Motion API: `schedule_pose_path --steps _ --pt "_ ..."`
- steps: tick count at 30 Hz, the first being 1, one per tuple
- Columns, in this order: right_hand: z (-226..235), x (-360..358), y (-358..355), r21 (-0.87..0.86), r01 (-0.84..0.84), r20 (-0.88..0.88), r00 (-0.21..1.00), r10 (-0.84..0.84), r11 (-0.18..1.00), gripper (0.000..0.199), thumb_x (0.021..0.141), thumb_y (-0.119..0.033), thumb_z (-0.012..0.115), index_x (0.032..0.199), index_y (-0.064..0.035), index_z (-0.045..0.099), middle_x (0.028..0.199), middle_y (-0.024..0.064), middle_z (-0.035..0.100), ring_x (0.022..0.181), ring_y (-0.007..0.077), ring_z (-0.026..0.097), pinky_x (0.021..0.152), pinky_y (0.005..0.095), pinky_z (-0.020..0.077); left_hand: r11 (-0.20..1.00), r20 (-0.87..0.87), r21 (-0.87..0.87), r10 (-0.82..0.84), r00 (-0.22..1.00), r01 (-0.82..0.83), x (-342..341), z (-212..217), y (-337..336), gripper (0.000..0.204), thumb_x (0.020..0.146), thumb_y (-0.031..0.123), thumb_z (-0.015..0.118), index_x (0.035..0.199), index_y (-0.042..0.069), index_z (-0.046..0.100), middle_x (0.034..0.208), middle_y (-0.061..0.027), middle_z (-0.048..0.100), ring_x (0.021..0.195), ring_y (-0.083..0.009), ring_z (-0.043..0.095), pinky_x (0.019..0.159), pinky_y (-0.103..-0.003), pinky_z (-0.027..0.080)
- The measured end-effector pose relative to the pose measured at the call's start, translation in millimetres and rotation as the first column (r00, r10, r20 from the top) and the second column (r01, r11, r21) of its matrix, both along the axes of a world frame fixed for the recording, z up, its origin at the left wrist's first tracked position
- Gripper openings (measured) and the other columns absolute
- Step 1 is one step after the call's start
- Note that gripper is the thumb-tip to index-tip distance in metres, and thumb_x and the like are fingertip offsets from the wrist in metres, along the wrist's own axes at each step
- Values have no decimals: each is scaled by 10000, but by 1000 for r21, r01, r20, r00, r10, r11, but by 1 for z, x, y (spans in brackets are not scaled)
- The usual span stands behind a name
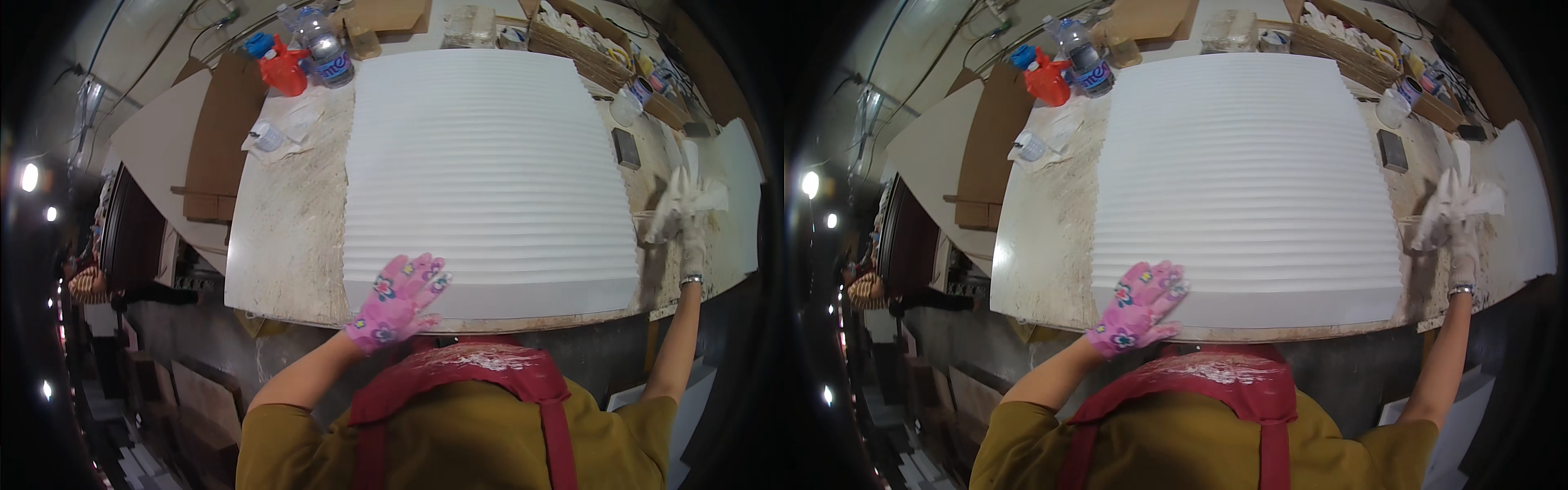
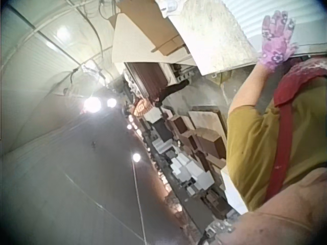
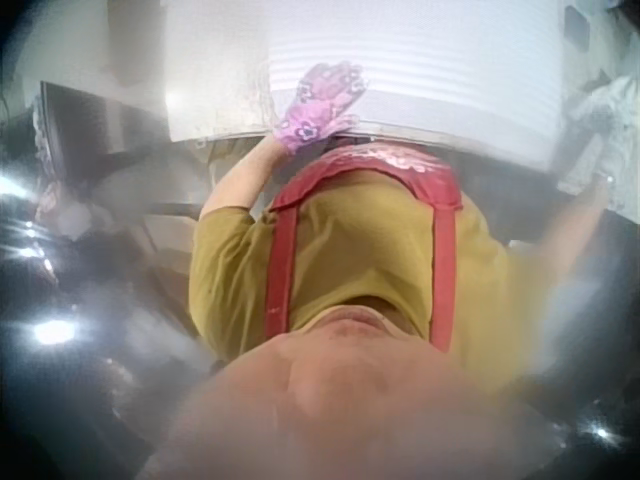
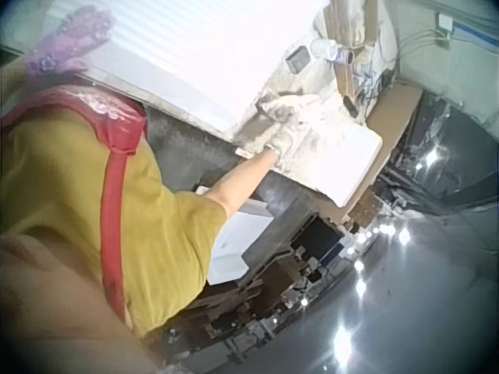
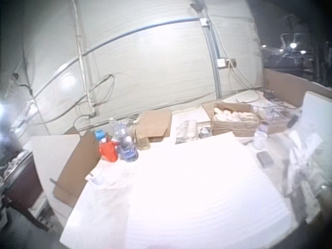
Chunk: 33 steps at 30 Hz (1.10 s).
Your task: The person wipes the surface of a large white corrugated foam panel with a cloth, then separates the panel into two halves and wipes each half individually. The person stacks the cleaned halves and continues wiping the surfaces.
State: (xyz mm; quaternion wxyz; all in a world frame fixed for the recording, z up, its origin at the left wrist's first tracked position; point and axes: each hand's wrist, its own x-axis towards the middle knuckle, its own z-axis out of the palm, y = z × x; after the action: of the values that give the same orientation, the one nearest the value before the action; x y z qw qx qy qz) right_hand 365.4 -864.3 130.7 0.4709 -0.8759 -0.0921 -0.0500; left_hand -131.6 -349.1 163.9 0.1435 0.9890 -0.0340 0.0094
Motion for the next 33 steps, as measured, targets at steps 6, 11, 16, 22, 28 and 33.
schedule_pose_path --steps 6,11,16,22,28,33 --pt "11 -60 43 -474 -73 181 967 178 878 564 1019 -282 623 1502 -31 471 1484 226 522 1387 341 492 1145 405 380 982 27 44 184 982 -185 2 -29 -33 812 847 473 729 1544 151 465 1640 -138 358 1534 -348 286 1252 -541 153" --pt "-26 -147 51 319 -151 -266 933 241 936 499 1057 -260 581 1475 -1 492 1339 112 607 1213 208 578 1045 343 462 966 47 112 231 972 -235 -5 -37 -40 847 796 489 759 1524 153 487 1630 -132 375 1527 -358 296 1241 -568 164" --pt "-92 -151 66 295 22 -318 945 77 955 487 1077 -189 528 1534 -48 437 1410 92 571 1219 189 579 1074 334 459 957 101 164 224 969 -239 1 -38 -40 841 768 485 781 1497 160 514 1629 -128 381 1524 -358 308 1234 -578 186" --pt "-92 -129 97 218 -50 -124 989 78 975 408 1073 -209 545 1441 -35 519 1355 103 570 1196 174 563 1027 318 461 946 125 210 223 967 -245 18 -37 -19 833 729 461 803 1476 208 535 1629 -126 383 1518 -358 327 1231 -590 204" --pt "-17 -94 120 3 -30 -183 983 30 1000 384 1057 -223 551 1398 -48 569 1339 133 584 1229 257 562 1040 371 466 942 226 275 132 965 -194 36 -8 -24 678 781 342 791 1416 209 593 1565 -124 466 1483 -358 389 1206 -591 278" --pt "38 -34 168 -188 -386 437 791 429 903 403 1028 -202 571 1396 -37 568 1392 174 568 1325 309 520 1119 408 423 966 177 99 221 959 -240 83 37 48 557 857 285 729 1364 92 605 1473 -172 532 1396 -353 469 1164 -528 339"
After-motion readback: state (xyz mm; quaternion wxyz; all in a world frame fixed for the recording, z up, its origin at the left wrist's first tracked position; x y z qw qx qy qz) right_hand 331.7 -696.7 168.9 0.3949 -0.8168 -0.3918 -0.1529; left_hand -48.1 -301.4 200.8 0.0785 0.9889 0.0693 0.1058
